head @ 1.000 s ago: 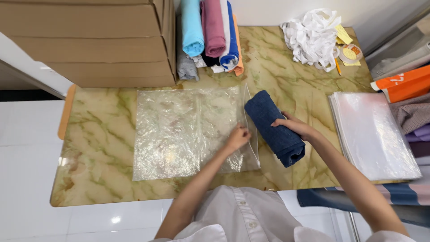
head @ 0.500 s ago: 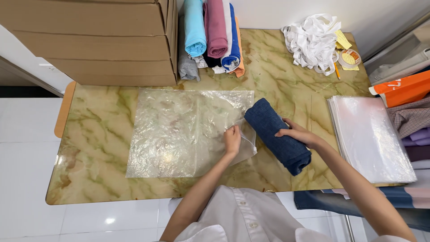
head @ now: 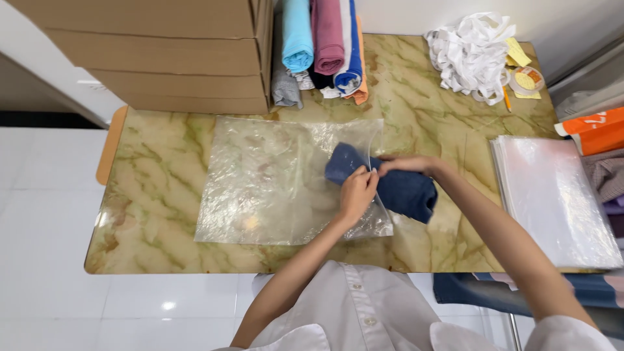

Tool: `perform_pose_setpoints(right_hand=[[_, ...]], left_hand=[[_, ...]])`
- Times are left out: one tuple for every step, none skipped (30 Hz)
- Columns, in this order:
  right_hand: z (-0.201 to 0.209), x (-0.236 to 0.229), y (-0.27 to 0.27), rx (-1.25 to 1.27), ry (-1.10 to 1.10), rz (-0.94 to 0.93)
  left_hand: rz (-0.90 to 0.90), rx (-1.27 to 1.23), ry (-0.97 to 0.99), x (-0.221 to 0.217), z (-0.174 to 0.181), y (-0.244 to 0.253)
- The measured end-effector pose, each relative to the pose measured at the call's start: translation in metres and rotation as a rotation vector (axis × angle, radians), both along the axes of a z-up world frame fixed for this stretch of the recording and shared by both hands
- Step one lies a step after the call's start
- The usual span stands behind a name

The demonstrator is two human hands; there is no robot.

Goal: The person prepares plastic bags, inserts rolled garments into them, and then arranges the bagged garments inside a cardboard box.

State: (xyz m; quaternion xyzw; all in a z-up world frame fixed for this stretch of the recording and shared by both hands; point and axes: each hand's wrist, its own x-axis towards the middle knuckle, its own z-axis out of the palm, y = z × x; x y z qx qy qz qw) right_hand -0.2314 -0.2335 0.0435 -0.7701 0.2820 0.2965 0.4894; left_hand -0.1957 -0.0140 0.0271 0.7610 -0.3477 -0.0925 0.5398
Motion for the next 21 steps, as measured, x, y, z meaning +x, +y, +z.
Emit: perform_pose_setpoints(right_hand=[[-0.007, 0.013, 0.009, 0.084, -0.008, -0.114], [-0.015, 0.025, 0.018, 0.169, -0.014, -0.228], [-0.023, 0.038, 0.015, 0.175, -0.011, -0.213], [-0.031, 0.050, 0.013, 0.263, 0.023, -0.299], [-0.040, 0.062, 0.011, 0.352, 0.059, -0.389], [-0.067, 0.078, 0.003, 0.357, 0.064, -0.376], [-0.093, 0.090, -0.007, 0.385, 0.022, -0.412], [-0.120, 0.102, -0.017, 0.414, -0.020, -0.449], [-0.115, 0.094, -0.006, 0.414, -0.015, -0.447], [-0.109, 0.085, 0.005, 0.442, -0.286, -0.220], [-0.103, 0.077, 0.014, 0.461, -0.552, 0.013], [-0.090, 0.031, 0.004, 0.462, -0.546, 0.014], [-0.079, 0.028, 0.016, 0.440, -0.564, -0.008], [-0.070, 0.049, 0.050, 0.418, -0.582, -0.030], [-0.069, 0.047, 0.057, 0.398, -0.601, -0.051], [-0.068, 0.044, 0.065, 0.378, -0.619, -0.071], [-0.066, 0.044, 0.074, 0.359, -0.639, -0.090], [-0.066, 0.044, 0.082, 0.341, -0.658, -0.109], [-0.065, 0.044, 0.089, 0.322, -0.679, -0.126], [-0.064, 0.045, 0.097, 0.303, -0.699, -0.144], [-0.072, 0.044, 0.100, 0.282, -0.716, -0.167]], left_hand=[[-0.022, -0.002, 0.030, 0.000, -0.002, 0.000], [-0.044, -0.005, 0.059, 0.000, -0.004, 0.000], [-0.029, 0.000, 0.060, -0.003, 0.003, 0.004], [-0.054, 0.013, 0.038, -0.005, 0.009, 0.007], [-0.081, 0.026, 0.017, -0.009, 0.016, 0.010], [-0.068, 0.031, 0.019, -0.005, 0.019, 0.013], [-0.061, 0.052, 0.000, -0.004, 0.022, 0.013], [-0.055, 0.072, -0.019, -0.004, 0.025, 0.014], [-0.053, 0.073, -0.014, -0.005, 0.029, 0.014], [-0.051, 0.107, -0.033, -0.006, 0.034, 0.015], [-0.050, 0.141, -0.052, -0.007, 0.039, 0.014], [-0.048, 0.141, -0.046, -0.010, 0.039, 0.012], [-0.058, 0.141, -0.055, -0.011, 0.040, 0.011], [-0.067, 0.140, -0.064, -0.012, 0.040, 0.010], [-0.064, 0.142, -0.063, -0.014, 0.040, 0.010], [-0.067, 0.107, -0.064, -0.015, 0.039, 0.009], [-0.068, 0.072, -0.066, -0.016, 0.039, 0.009], [-0.063, 0.075, -0.065, -0.014, 0.037, 0.011], [-0.051, 0.070, -0.064, -0.012, 0.036, 0.013], [-0.039, 0.066, -0.063, -0.009, 0.034, 0.014], [-0.037, 0.068, -0.059, -0.007, 0.028, 0.016]])
